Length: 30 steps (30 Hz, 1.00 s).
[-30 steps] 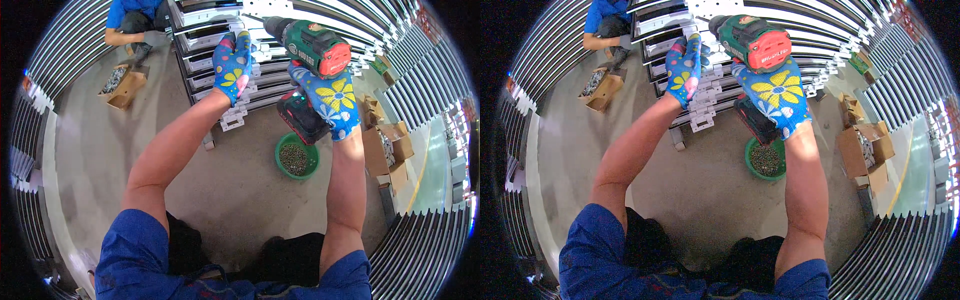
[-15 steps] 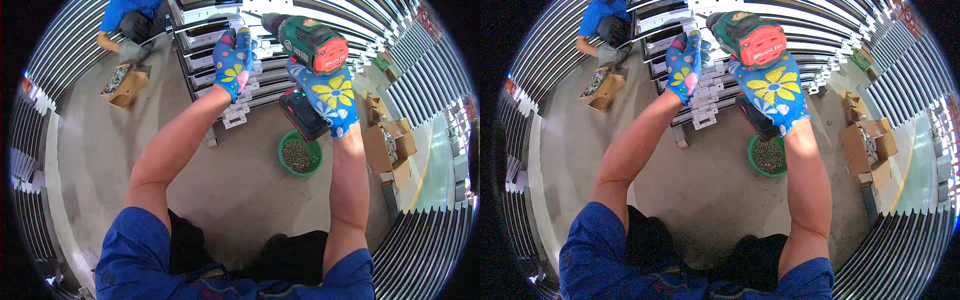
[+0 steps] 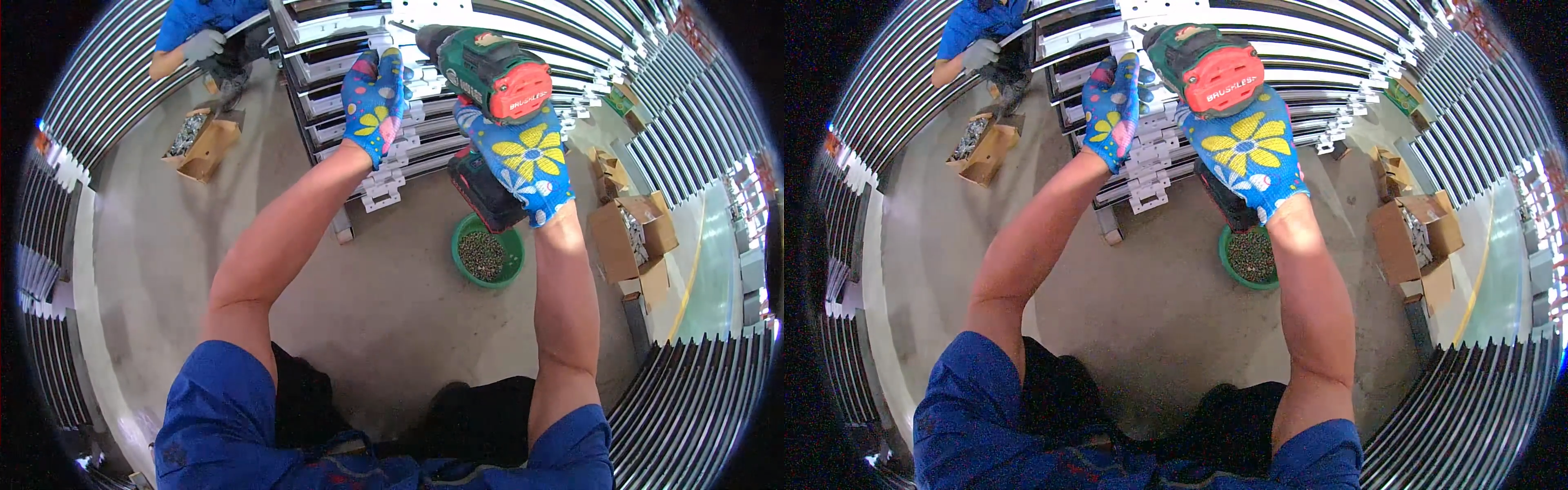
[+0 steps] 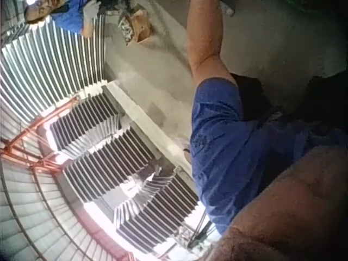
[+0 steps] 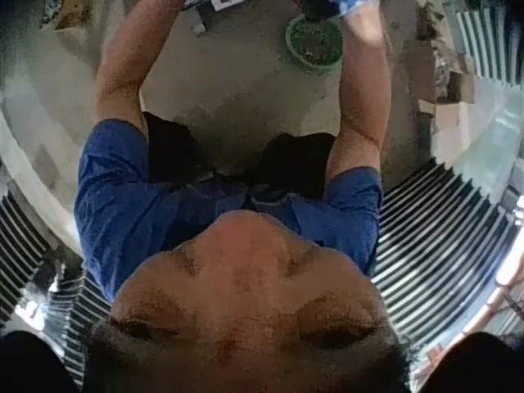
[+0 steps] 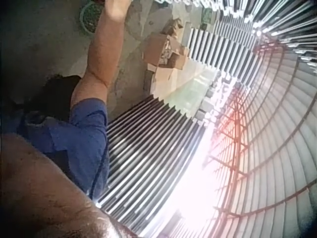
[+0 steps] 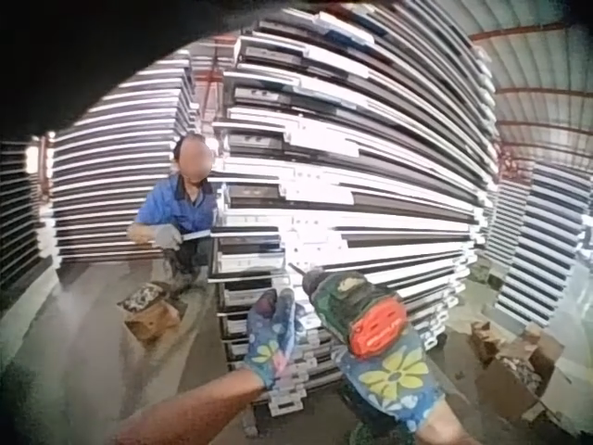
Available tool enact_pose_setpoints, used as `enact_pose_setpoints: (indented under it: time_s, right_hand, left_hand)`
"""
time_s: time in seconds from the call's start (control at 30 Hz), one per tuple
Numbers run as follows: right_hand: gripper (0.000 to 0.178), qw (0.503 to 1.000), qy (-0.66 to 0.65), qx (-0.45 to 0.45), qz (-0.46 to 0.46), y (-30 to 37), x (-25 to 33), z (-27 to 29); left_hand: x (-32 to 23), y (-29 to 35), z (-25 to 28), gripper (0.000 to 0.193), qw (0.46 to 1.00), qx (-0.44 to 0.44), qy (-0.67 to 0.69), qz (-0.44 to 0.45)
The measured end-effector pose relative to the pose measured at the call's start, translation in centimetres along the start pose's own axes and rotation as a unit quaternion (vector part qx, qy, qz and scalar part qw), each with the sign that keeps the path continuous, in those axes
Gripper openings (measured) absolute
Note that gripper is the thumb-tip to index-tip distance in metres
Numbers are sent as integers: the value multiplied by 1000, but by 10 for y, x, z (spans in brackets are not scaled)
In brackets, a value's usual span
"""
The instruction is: Using a power drill to drive screws into metal frame components.
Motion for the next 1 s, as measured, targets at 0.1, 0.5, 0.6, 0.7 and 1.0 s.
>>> enact_pose_setpoints:
  time_s: [0.1,0.5,0.6,0.7,1.0]
  right_hand:
    - [21,995,-75,-60,7,-2,-2,10]
    - [18,995,-84,-27,-38,0,-11,-7]
    - [19,992,-111,-33,-40,-2,-12,-8]
    - [23,992,-116,-29,-37,1,-12,-9]
    - [33,911,-371,96,-150,10,-8,-41]
  left_hand:
    - [12,-6,3,11,998,9,55,9]
    - [4,-4,3,15,1000,17,25,5]
    - [4,-8,5,16,1000,11,18,-14]
    - [6,-5,5,16,1000,12,11,0]
    - [7,-1,18,10,999,15,13,-27]
Point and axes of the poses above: each hand's wrist, its own y-axis away from the middle knuckle, its own z-axis out of the back of the hand, x = y × z, the point moved 10 cm from there along -y, towards the middle knuckle, and after that the axes turned 5 degrees about x, right-handed, at the moved point
